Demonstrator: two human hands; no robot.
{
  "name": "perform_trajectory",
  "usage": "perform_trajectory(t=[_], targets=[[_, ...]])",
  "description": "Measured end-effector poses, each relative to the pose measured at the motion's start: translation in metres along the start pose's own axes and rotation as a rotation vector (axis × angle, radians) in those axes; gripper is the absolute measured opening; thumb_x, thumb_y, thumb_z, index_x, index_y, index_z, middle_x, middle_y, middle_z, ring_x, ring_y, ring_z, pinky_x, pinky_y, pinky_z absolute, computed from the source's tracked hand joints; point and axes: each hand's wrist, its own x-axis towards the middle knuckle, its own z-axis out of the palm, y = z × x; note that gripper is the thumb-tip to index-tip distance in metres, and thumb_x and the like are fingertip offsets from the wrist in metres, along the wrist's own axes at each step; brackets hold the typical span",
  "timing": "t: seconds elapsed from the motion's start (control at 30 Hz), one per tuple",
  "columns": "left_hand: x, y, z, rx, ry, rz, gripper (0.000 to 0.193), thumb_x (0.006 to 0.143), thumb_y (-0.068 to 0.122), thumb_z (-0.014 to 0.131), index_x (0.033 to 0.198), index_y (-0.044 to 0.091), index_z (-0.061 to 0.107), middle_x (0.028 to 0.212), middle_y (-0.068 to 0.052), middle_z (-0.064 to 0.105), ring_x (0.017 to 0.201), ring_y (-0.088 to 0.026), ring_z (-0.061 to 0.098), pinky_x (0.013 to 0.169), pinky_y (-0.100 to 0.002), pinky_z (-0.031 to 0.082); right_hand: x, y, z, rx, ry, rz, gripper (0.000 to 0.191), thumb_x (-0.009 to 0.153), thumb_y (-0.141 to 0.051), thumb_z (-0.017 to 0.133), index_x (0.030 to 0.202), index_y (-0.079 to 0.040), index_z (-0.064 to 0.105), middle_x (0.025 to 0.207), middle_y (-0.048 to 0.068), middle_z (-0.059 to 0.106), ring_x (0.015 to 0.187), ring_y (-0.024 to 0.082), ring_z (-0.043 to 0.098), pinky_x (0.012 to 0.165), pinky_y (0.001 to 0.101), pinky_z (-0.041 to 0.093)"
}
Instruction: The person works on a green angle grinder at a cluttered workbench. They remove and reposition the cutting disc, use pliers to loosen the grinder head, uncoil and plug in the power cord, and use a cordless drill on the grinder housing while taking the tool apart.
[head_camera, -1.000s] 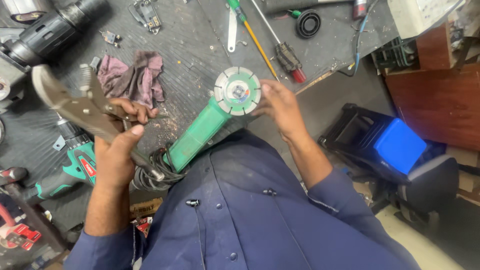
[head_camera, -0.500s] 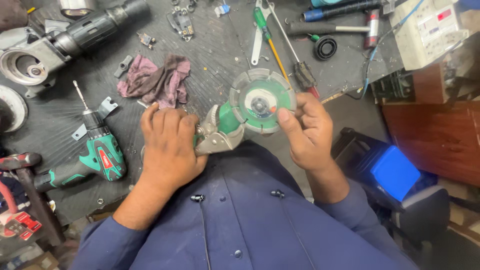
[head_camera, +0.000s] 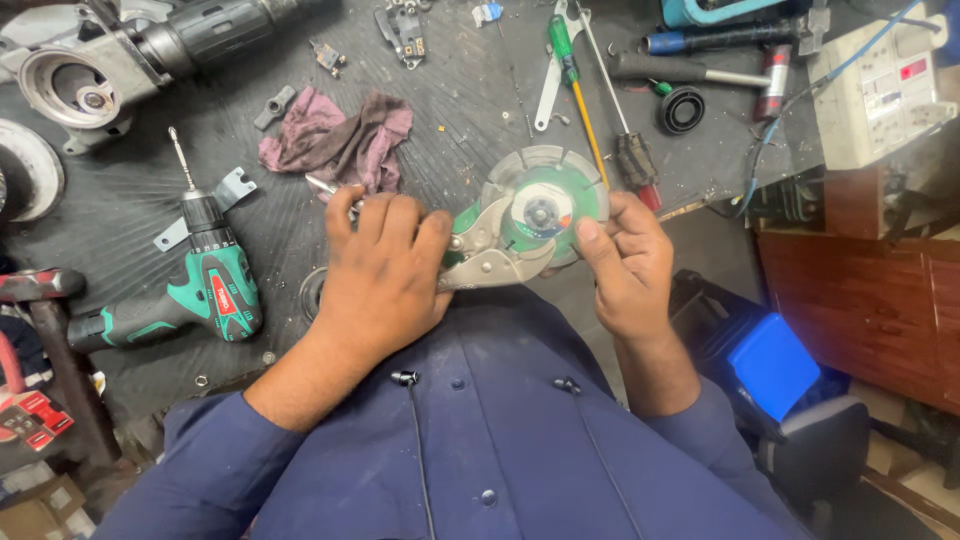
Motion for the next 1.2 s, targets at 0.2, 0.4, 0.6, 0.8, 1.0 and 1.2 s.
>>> perform_trajectory(t=[0.2,0.4,0.6,0.8,1.0,1.2], targets=[[0.004,0.006,0.000,0.054,-0.035,-0.004,0.058,0.067,0.026,0.084,0.118,0.007,0.063,0.098,-0.010,0.054,0.097,-0.031,0.054,0.087,-0.049,0.038,-0.004,-0.001,0.000,-0.003,-0.003,-0.002,0.027,0.109,-0.013,0.057,0.128,0.007,0.055,0.112,0.015,0.070,0.094,0.021,0.073,0.078,0.0368,0.064],[-0.008,0.011,0.007,-0.008,0.072,-0.047,0.061,0.075,0.013,0.080,0.132,0.006,0.061,0.112,-0.012,0.057,0.098,-0.029,0.056,0.087,-0.042,0.044,-0.009,0.002,-0.002,-0.026,-0.024,0.001,0.027,0.111,-0.013,0.057,0.128,0.008,0.054,0.107,0.016,0.073,0.090,0.022,0.075,0.082,0.0360,0.062],[-0.017,0.005,0.017,-0.024,0.216,0.008,0.070,0.076,0.015,0.082,0.143,0.011,0.061,0.108,-0.009,0.054,0.099,-0.030,0.055,0.092,-0.047,0.043,-0.020,0.004,0.000,-0.146,0.011,-0.070,0.023,0.109,-0.009,0.063,0.125,0.007,0.058,0.107,0.011,0.071,0.095,0.012,0.066,0.087,0.0270,0.055],[-0.022,0.003,0.019,0.019,0.245,-0.025,0.066,0.081,0.010,0.080,0.144,0.018,0.063,0.109,-0.006,0.052,0.103,-0.026,0.055,0.104,-0.054,0.039,-0.031,-0.001,0.010,-0.168,-0.026,-0.095,0.020,0.106,-0.008,0.064,0.121,0.004,0.058,0.106,0.008,0.071,0.096,0.008,0.065,0.088,0.0233,0.053],[-0.034,0.002,0.021,0.116,0.308,-0.048,0.068,0.084,0.014,0.078,0.148,0.024,0.056,0.110,-0.005,0.051,0.105,-0.025,0.055,0.107,-0.060,0.037,-0.035,-0.009,0.020,-0.291,-0.040,-0.091,0.019,0.105,-0.007,0.066,0.118,0.004,0.059,0.101,0.007,0.073,0.091,0.007,0.064,0.082,0.0217,0.052],[-0.042,-0.012,0.035,-0.042,0.319,-0.022,0.068,0.095,0.004,0.074,0.157,0.021,0.050,0.107,-0.005,0.052,0.095,-0.026,0.053,0.085,-0.043,0.043,-0.036,-0.013,0.028,-0.321,-0.079,-0.110,0.019,0.104,-0.008,0.066,0.118,0.004,0.059,0.100,0.006,0.073,0.090,0.005,0.065,0.081,0.0201,0.052]])
